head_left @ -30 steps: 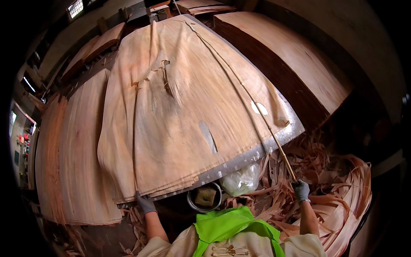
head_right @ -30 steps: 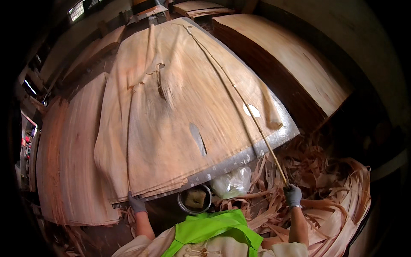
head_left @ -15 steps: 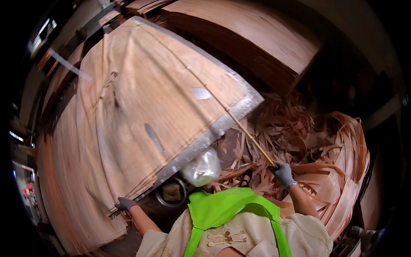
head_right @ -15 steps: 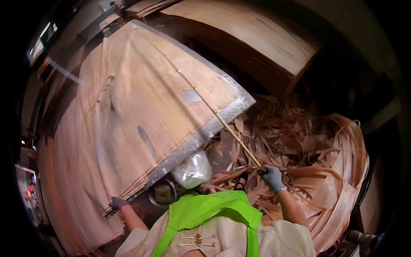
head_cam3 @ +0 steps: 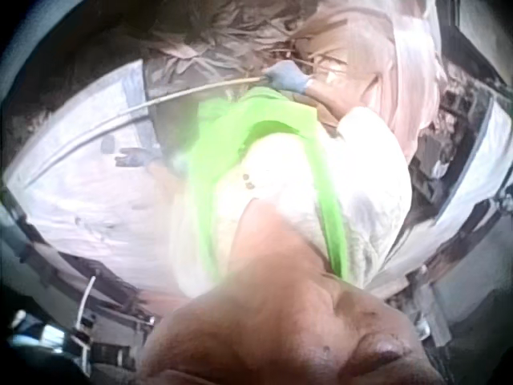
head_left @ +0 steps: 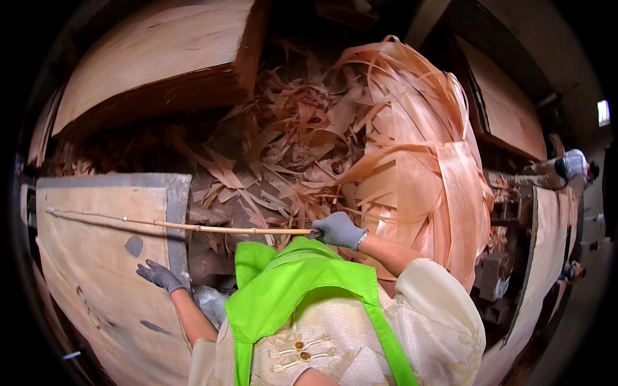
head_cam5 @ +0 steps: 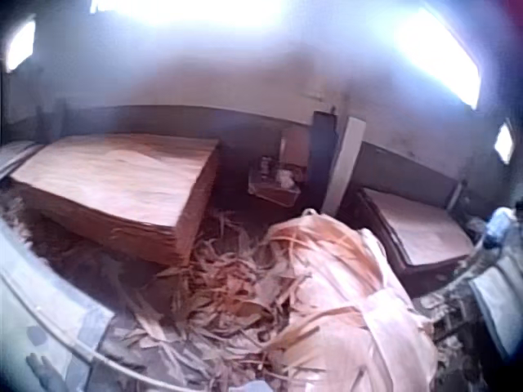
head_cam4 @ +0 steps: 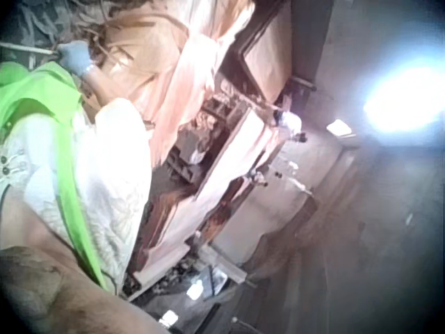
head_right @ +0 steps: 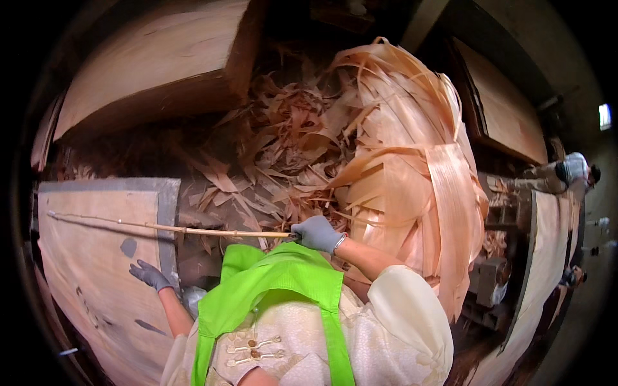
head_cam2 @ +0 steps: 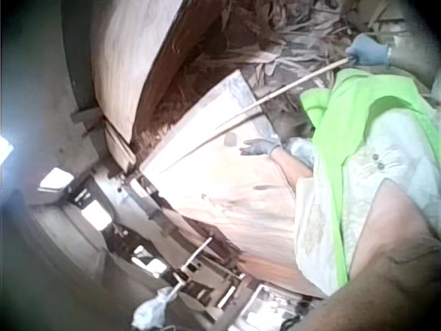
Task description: The person processes wood veneer sheets by using a utility knife to cut and trim edges, measuring with a ruler, applying adhesive or tape to join pieces, and moving the large sheets across a workshop table.
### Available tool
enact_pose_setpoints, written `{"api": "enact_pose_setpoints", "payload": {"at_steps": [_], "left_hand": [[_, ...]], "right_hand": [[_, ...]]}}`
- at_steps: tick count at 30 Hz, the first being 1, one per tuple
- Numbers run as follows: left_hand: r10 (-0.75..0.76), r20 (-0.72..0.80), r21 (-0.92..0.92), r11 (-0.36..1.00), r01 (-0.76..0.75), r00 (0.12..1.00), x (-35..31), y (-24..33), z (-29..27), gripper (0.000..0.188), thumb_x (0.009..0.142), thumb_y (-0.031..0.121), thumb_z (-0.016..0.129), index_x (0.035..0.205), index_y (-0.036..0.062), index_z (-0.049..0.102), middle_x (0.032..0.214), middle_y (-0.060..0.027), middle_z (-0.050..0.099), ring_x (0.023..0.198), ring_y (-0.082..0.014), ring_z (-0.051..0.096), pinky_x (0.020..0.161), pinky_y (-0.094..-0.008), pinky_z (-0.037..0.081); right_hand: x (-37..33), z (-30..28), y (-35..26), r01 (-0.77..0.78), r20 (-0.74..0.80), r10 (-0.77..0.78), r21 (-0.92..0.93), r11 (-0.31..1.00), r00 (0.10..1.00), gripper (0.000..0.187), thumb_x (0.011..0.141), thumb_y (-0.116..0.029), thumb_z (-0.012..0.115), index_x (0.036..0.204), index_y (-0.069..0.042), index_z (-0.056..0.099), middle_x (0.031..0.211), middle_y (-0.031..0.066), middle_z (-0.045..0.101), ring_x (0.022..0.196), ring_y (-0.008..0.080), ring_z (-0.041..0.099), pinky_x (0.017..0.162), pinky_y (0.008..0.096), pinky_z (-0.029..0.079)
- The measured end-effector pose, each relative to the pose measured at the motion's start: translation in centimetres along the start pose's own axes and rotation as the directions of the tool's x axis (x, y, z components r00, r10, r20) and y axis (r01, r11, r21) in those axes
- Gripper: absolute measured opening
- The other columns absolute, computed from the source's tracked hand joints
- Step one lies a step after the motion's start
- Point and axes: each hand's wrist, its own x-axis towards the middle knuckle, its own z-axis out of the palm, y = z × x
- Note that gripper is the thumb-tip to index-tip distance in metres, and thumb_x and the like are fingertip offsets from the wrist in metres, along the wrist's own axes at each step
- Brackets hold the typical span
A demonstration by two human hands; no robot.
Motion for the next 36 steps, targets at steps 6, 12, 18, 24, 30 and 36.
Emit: {"api": "enact_pose_setpoints", "payload": {"at_steps": [6,12,18,24,30,36], "left_hand": [[-0.028,0.290,0.469,0.875,-0.117,0.957,-1.8,8.0,4.2,0.058,0.093,0.049,0.033,0.138,0.0125,0.035,0.144,-0.0111,0.033,0.129,-0.0265,0.037,0.099,-0.0441,0.035],[-0.037,0.323,0.631,0.753,-0.186,0.946,-3.3,7.9,3.6,0.055,0.094,0.048,0.033,0.139,0.0164,0.035,0.144,-0.0069,0.034,0.129,-0.0234,0.037,0.098,-0.0408,0.035],[-0.037,0.400,0.497,0.848,-0.183,0.916,-2.6,10.4,1.8,0.060,0.090,0.037,0.041,0.141,0.0085,0.029,0.148,-0.0117,0.024,0.135,-0.0285,0.024,0.108,-0.0433,0.019],[-0.108,0.477,0.413,0.903,-0.114,0.872,-1.5,12.2,0.6,0.065,0.085,0.033,0.049,0.140,0.0056,0.027,0.148,-0.0155,0.022,0.137,-0.0322,0.018,0.110,-0.0460,0.012],[-0.240,0.552,0.512,0.853,-0.097,0.799,-1.5,12.4,-0.4,0.071,0.084,0.035,0.050,0.141,0.0038,0.024,0.150,-0.0150,0.016,0.138,-0.0316,0.014,0.111,-0.0461,0.008],[-0.276,0.519,0.545,0.836,-0.064,0.809,1.7,17.0,-1.3,0.061,0.083,0.032,0.052,0.135,0.0049,0.036,0.146,-0.0180,0.022,0.134,-0.0331,0.022,0.110,-0.0463,0.012]], "right_hand": [[0.8,-2.8,1.5,-0.097,-0.067,0.096,-0.010,0.995,0.993,0.025,0.078,-0.036,0.063,0.069,-0.014,0.056,0.058,0.0120,0.054,0.053,0.0334,0.054,0.048,0.0422,0.039],[7.8,-5.1,4.3,-0.114,-0.232,0.114,0.017,0.993,0.966,0.035,0.076,-0.043,0.066,0.063,-0.013,0.053,0.055,0.0129,0.052,0.049,0.0339,0.052,0.046,0.0409,0.039],[22.1,-7.7,8.2,-0.135,-0.316,0.124,-0.014,0.991,0.941,0.023,0.073,-0.021,0.070,0.066,-0.008,0.053,0.054,0.0147,0.048,0.046,0.0300,0.050,0.046,0.0363,0.040],[41.0,-12.9,12.9,0.035,-0.322,0.043,0.235,0.971,0.946,0.021,0.077,-0.014,0.069,0.071,-0.004,0.052,0.056,0.0130,0.042,0.049,0.0135,0.037,0.049,0.0285,0.038],[56.8,-18.4,10.6,0.044,-0.198,0.045,0.426,0.903,0.979,0.020,0.081,-0.009,0.065,0.069,-0.001,0.051,0.056,-0.0008,0.040,0.057,0.0061,0.033,0.049,0.0249,0.033],[70.9,-22.9,10.7,0.020,-0.168,0.074,0.500,0.866,0.983,0.016,0.080,-0.007,0.067,0.071,0.002,0.058,0.063,-0.0061,0.049,0.059,0.0048,0.038,0.050,0.0237,0.032]]}}
